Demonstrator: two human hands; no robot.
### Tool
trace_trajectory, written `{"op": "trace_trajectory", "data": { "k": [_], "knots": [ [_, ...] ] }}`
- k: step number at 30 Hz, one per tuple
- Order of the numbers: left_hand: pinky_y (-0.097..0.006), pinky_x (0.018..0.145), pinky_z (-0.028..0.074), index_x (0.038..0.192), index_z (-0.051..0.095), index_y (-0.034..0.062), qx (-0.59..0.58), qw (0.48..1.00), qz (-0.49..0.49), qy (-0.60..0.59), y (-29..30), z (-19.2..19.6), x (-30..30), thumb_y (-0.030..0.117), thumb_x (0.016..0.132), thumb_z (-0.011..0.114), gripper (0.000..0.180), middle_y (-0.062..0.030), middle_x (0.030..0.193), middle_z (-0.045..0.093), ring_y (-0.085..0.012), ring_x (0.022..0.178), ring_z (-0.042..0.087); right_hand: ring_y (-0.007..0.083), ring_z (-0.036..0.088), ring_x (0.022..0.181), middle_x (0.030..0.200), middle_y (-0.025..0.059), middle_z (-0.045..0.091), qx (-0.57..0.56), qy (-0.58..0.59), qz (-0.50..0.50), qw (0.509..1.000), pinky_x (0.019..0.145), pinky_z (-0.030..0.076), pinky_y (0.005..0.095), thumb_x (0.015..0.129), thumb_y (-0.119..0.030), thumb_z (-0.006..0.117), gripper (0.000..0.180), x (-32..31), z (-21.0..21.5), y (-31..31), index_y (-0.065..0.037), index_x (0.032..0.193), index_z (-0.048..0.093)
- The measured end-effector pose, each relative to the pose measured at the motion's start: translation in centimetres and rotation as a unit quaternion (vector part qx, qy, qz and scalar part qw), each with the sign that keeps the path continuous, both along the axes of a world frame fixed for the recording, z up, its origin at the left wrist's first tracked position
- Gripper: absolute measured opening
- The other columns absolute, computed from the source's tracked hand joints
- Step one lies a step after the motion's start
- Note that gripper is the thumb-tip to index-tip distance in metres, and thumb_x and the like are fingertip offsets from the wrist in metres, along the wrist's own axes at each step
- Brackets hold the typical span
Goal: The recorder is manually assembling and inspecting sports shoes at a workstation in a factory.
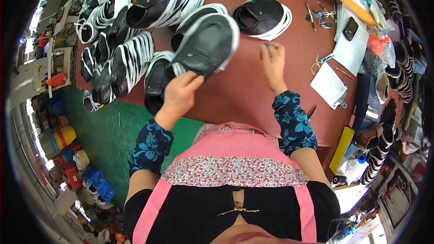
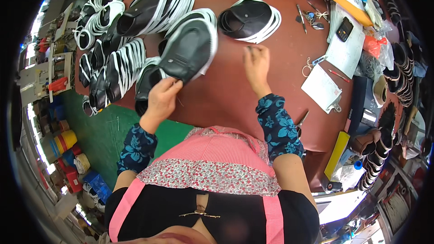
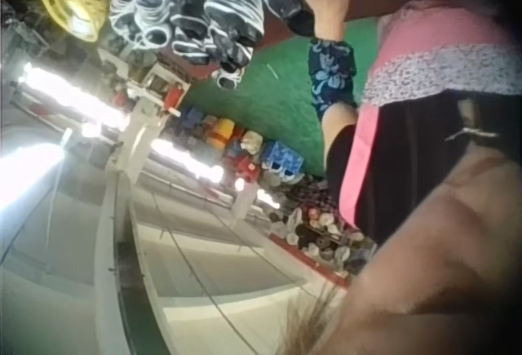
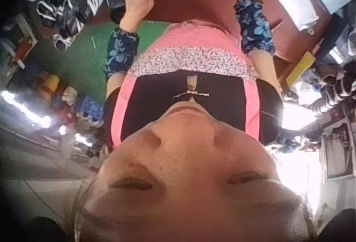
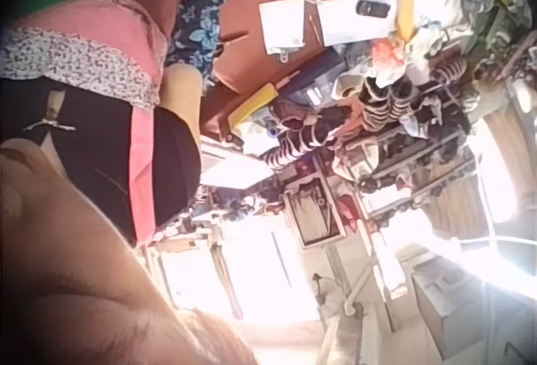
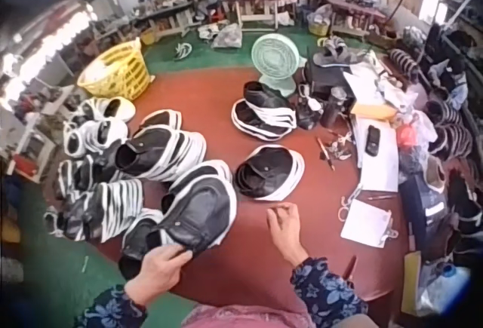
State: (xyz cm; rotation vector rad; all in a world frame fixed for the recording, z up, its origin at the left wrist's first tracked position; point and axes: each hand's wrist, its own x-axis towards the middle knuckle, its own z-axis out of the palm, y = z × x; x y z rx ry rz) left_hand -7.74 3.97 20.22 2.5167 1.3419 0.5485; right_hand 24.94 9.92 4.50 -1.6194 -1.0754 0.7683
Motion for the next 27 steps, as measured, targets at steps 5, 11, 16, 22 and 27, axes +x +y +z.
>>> {"op": "trace_trajectory", "data": {
  "k": [5,11,16,22,27],
  "knots": [
    [-0.046,0.084,0.059,0.123,0.078,0.0099,0.017,0.997,0.015,0.072,6.8,-5.4,-5.8,-0.002,0.089,0.067,0.038,-0.0058,0.123,0.072,-0.0327,0.103,0.072,0.0359,0.059,0.137,0.140,0.0185,0.066,0.087,-0.399,0.186,0.894,0.115,0.046,0.0516,0.098,-0.036,0.081,0.033,-5.5,0.0,6.5,-0.005,0.106,0.085],
    [-0.044,0.086,0.060,0.129,0.077,0.0062,0.065,0.994,0.090,0.009,7.8,0.0,-4.8,-0.006,0.092,0.068,0.039,-0.0116,0.123,0.074,-0.0348,0.101,0.074,0.0284,0.058,0.128,0.122,0.0073,0.069,-0.086,-0.575,0.257,0.772,0.115,0.036,0.0625,0.091,-0.038,0.077,0.026,-3.1,-5.1,11.5,-0.015,0.096,0.088],
    [-0.040,0.085,0.060,0.124,0.075,-0.0019,-0.044,0.969,0.241,-0.031,-3.6,2.9,-11.9,-0.001,0.099,0.079,0.026,-0.0166,0.113,0.071,-0.0350,0.101,0.073,0.0275,0.056,0.129,0.120,0.0056,0.068,-0.043,-0.581,0.319,0.748,0.118,0.034,0.0633,0.088,-0.033,0.077,0.023,-0.1,-3.0,4.0,-0.013,0.092,0.088],
    [-0.047,0.085,0.057,0.111,0.075,0.0050,-0.057,0.961,0.264,0.053,-13.8,-5.1,-14.7,0.014,0.098,0.082,0.017,-0.0127,0.109,0.068,-0.0369,0.102,0.070,0.0289,0.055,0.129,0.121,0.0061,0.067,-0.053,-0.482,0.454,0.748,0.121,0.033,0.0649,0.089,-0.029,0.081,0.020,1.3,0.0,-11.1,-0.009,0.091,0.087],
    [-0.051,0.080,0.054,0.101,0.065,0.0068,-0.036,0.946,0.301,0.114,-11.1,-8.1,-12.2,0.024,0.101,0.081,0.024,-0.0128,0.104,0.066,-0.0393,0.097,0.066,0.0270,0.054,0.130,0.123,0.0065,0.067,-0.084,-0.451,0.507,0.730,0.124,0.032,0.0638,0.089,-0.032,0.082,0.023,0.9,1.1,-17.0,-0.010,0.088,0.087]
  ]
}}
